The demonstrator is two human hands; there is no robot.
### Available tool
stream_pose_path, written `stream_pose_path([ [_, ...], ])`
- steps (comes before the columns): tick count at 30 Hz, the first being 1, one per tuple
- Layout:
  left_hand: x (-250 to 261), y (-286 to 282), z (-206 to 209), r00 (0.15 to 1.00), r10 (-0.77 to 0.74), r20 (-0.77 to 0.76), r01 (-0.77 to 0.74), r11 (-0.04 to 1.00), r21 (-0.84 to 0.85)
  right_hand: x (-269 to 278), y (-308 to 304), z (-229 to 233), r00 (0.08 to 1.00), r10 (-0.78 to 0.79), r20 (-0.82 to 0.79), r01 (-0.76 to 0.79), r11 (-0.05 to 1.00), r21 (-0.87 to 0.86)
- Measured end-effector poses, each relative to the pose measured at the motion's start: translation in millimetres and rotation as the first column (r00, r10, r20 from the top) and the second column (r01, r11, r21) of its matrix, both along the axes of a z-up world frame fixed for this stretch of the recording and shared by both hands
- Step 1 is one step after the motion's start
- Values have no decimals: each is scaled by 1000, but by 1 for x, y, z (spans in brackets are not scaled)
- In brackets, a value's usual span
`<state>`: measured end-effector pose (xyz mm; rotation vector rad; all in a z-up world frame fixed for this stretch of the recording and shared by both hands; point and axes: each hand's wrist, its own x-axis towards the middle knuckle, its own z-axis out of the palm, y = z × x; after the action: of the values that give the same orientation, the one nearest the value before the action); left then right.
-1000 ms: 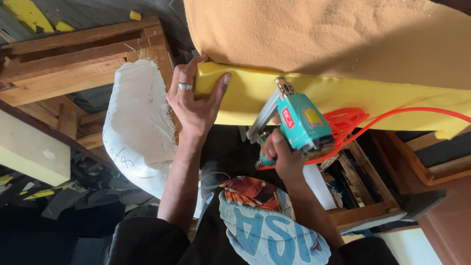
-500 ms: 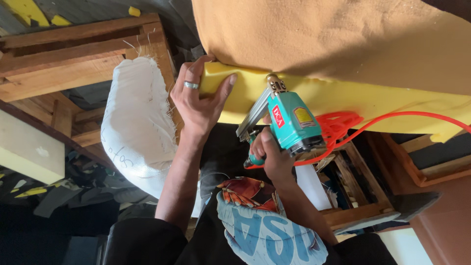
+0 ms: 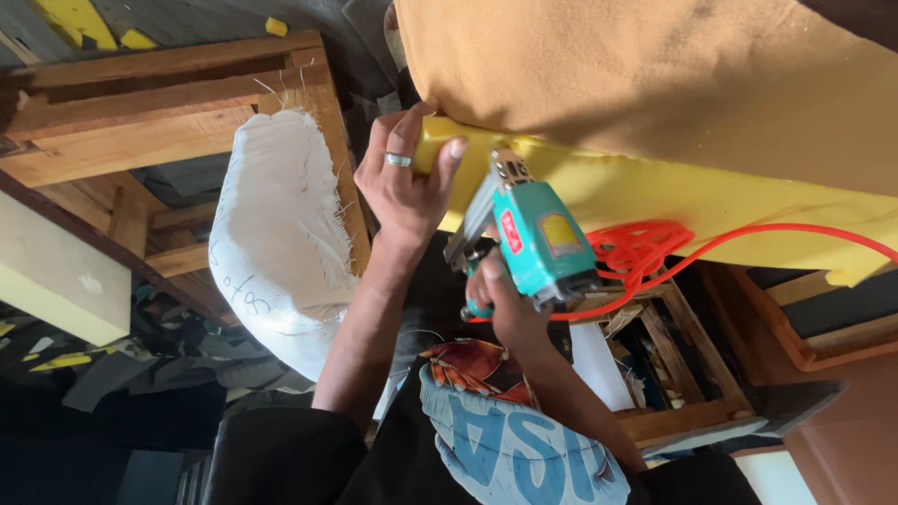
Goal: The person attaches foam padding to a wooden furniture frame using a pneumatic stapler and trims the excess foam using a knife.
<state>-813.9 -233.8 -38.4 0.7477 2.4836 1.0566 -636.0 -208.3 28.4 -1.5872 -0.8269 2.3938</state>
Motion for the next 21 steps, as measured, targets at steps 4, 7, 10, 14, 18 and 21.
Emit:
stream_pose_path([
  [4, 3, 5, 1, 996, 44, -77, -46, 999, -13, -13, -1, -14, 1000, 3, 26, -2, 999, -52],
  [7, 1, 4, 0, 998, 49, -40, -47, 998, 46, -13, -1, -1, 1000, 8, -1, -8, 1000, -8],
  [10, -2, 7, 0, 998, 51, -37, -49, 997, 63, -13, -3, -4, 998, 42, -42, -42, 999, 19],
  [14, -6, 9, 5, 992, 104, 70, -110, 990, 93, -17, -11, -11, 1000, 6, 4, -6, 999, -47],
  [18, -8, 10, 9, 976, 131, 173, -153, 981, 122, -23, -5, -5, 999, 42, 11, -42, 999, -31],
  [21, -15, 9, 6, 982, 86, 169, -114, 980, 163, -32, 0, 4, 1000, 22, -11, -23, 998, -59],
])
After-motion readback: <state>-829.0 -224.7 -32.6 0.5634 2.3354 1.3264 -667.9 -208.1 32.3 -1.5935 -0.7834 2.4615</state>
